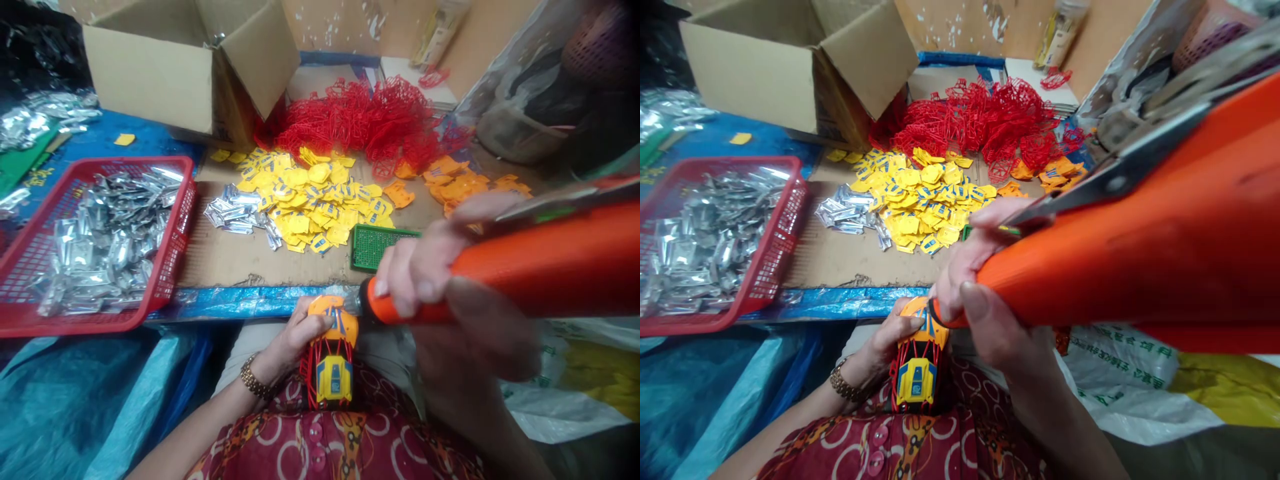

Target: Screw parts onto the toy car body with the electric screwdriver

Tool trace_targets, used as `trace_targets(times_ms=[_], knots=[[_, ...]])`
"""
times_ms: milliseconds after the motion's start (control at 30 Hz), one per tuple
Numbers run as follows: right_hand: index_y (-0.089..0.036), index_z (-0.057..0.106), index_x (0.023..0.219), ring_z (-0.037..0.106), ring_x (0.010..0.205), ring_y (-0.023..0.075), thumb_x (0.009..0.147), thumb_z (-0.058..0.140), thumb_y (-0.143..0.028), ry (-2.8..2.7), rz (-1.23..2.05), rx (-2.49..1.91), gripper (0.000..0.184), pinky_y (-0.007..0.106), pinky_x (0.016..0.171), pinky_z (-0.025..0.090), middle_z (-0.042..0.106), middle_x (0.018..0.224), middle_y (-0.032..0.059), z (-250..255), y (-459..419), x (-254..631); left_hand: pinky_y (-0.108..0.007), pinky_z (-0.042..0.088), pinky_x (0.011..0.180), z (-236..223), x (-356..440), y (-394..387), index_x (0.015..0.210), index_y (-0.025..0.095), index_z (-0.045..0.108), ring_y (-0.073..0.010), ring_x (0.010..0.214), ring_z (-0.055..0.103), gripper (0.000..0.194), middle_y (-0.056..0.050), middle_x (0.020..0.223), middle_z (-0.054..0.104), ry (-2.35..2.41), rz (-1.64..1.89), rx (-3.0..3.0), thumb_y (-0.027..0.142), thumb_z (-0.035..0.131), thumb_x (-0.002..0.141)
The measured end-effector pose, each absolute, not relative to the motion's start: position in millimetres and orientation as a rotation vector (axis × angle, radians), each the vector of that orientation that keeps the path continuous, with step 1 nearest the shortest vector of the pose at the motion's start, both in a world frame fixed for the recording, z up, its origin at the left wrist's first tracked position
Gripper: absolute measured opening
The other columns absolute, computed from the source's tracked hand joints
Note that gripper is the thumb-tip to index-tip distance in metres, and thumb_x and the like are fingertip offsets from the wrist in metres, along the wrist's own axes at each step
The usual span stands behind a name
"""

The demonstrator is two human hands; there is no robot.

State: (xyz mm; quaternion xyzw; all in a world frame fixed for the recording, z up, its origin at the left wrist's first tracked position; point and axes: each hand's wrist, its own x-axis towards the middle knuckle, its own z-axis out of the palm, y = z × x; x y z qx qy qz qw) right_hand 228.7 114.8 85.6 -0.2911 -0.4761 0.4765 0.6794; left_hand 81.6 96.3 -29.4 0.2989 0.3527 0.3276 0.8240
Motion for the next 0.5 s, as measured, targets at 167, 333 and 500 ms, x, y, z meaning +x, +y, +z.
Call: trace_targets(times_ms=[167,333,500], knots=[[-0.031,0.056,0.08,0.042,0.044,0.0112,0.084,0.066,-0.035,-1.009,1.08,-0.639,0.011,0.03,0.047,0.042,0.042,0.058,-0.0055,101.0,117.7,235.4,-0.031,0.053,0.057,-28.8,83.1,96.8,0.105,0.008,0.067,-0.0249,0.065,0.067,0.046,-0.011,0.078,0.07,0.598,0.675,0.53,0.039,0.063,0.071],[-0.035,0.06,0.086,0.043,0.045,0.0108,0.076,0.069,-0.013,-1.039,1.079,-0.525,0.026,0.029,0.048,0.044,0.048,0.061,-0.0063,94.4,121.8,237.3,-0.03,0.053,0.057,-28.5,83.8,95.0,0.106,0.007,0.066,-0.0244,0.064,0.067,0.05,-0.012,0.078,0.069,0.568,0.691,0.48,0.038,0.063,0.067],[-0.031,0.061,0.08,0.043,0.044,0.011,0.077,0.068,-0.019,-1.105,1.075,-0.546,0.014,0.029,0.047,0.044,0.046,0.058,-0.0052,89.3,125.9,238.0,-0.031,0.054,0.063,-29.4,85.3,94.6,0.108,0.007,0.066,-0.0235,0.065,0.067,0.051,-0.011,0.078,0.069,0.567,0.692,0.473,0.041,0.064,0.069]])
